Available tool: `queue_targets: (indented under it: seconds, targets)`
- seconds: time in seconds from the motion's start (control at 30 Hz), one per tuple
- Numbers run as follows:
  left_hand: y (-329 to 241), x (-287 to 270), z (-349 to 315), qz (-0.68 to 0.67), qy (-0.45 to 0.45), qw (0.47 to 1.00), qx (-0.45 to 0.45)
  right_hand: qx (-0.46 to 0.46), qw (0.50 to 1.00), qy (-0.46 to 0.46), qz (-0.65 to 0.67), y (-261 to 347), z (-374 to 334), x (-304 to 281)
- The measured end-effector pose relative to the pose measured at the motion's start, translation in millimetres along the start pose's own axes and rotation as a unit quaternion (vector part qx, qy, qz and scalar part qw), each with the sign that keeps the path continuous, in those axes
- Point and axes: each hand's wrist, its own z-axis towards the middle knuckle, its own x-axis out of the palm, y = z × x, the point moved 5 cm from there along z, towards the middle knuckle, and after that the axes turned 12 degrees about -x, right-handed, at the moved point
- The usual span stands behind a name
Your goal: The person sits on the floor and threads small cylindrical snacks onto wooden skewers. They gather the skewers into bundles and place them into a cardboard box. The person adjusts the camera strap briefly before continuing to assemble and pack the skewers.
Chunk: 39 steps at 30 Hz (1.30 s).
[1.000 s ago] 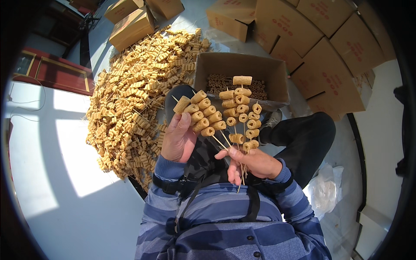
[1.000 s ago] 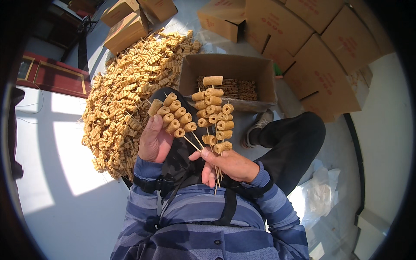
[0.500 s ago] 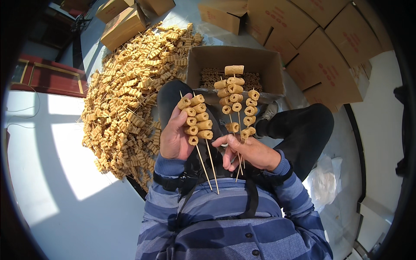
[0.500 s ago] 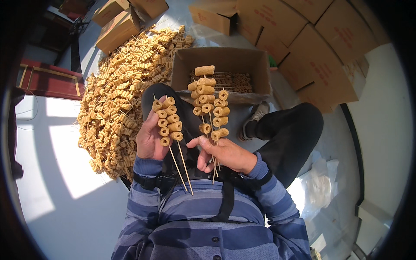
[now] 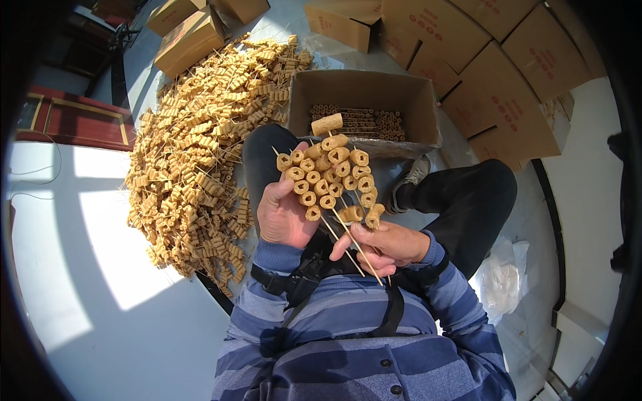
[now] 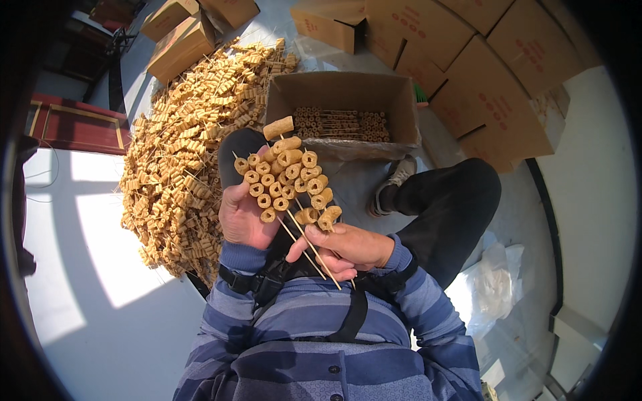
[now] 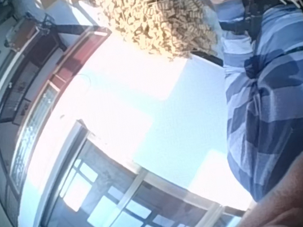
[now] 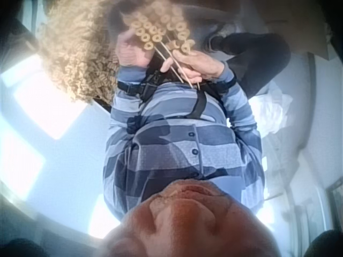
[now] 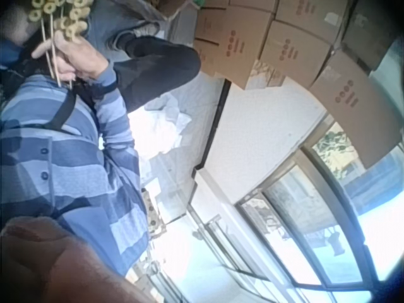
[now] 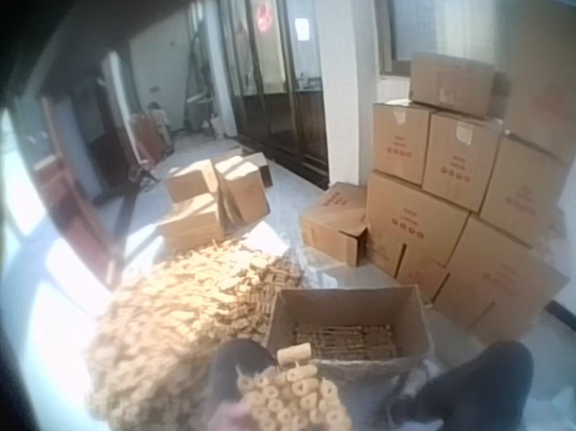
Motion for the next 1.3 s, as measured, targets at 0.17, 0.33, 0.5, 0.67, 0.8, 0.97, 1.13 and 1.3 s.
queue_targets:
  seconds: [0.17, 0.33, 0.5, 0.67, 0.8, 0.97, 1.13, 1.3]
  targets:
    - [2.1, -11.8, -2.2, 0.004, 0.004, 0.999, -0.035, -0.029, 1.000, 0.000, 0.003, -2.2, 1.7, -0.3]
    - [0.4, -15.7, -3.8, 0.050, -0.002, 0.998, -0.044, -0.087, 0.990, -0.098, -0.043, 0.0, 9.3, -7.8]
    - [8.6, -10.0, -5.7, 0.080, 0.007, 0.994, -0.072, -0.099, 0.975, -0.141, -0.141, 3.4, 8.8, -10.6]
    - [8.9, -7.1, -4.4, 0.103, 0.010, 0.993, -0.059, -0.112, 0.938, -0.222, -0.242, 7.7, 8.0, -14.1]
    - [8.0, -7.9, -5.6, 0.110, 0.007, 0.992, -0.056, -0.123, 0.915, -0.265, -0.278, 9.6, 6.0, -14.1]
    - [9.9, -12.3, -9.0, 0.117, -0.016, 0.991, -0.063, -0.176, 0.844, -0.298, -0.410, 12.8, 3.5, -13.2]
    - [12.7, -13.2, -8.5, 0.115, 0.005, 0.990, -0.079, -0.194, 0.842, -0.252, -0.436, 11.3, 7.0, -12.8]
    - [15.4, -12.2, -10.8, 0.110, 0.023, 0.990, -0.083, -0.159, 0.903, -0.208, -0.342, 12.2, 3.9, -9.3]
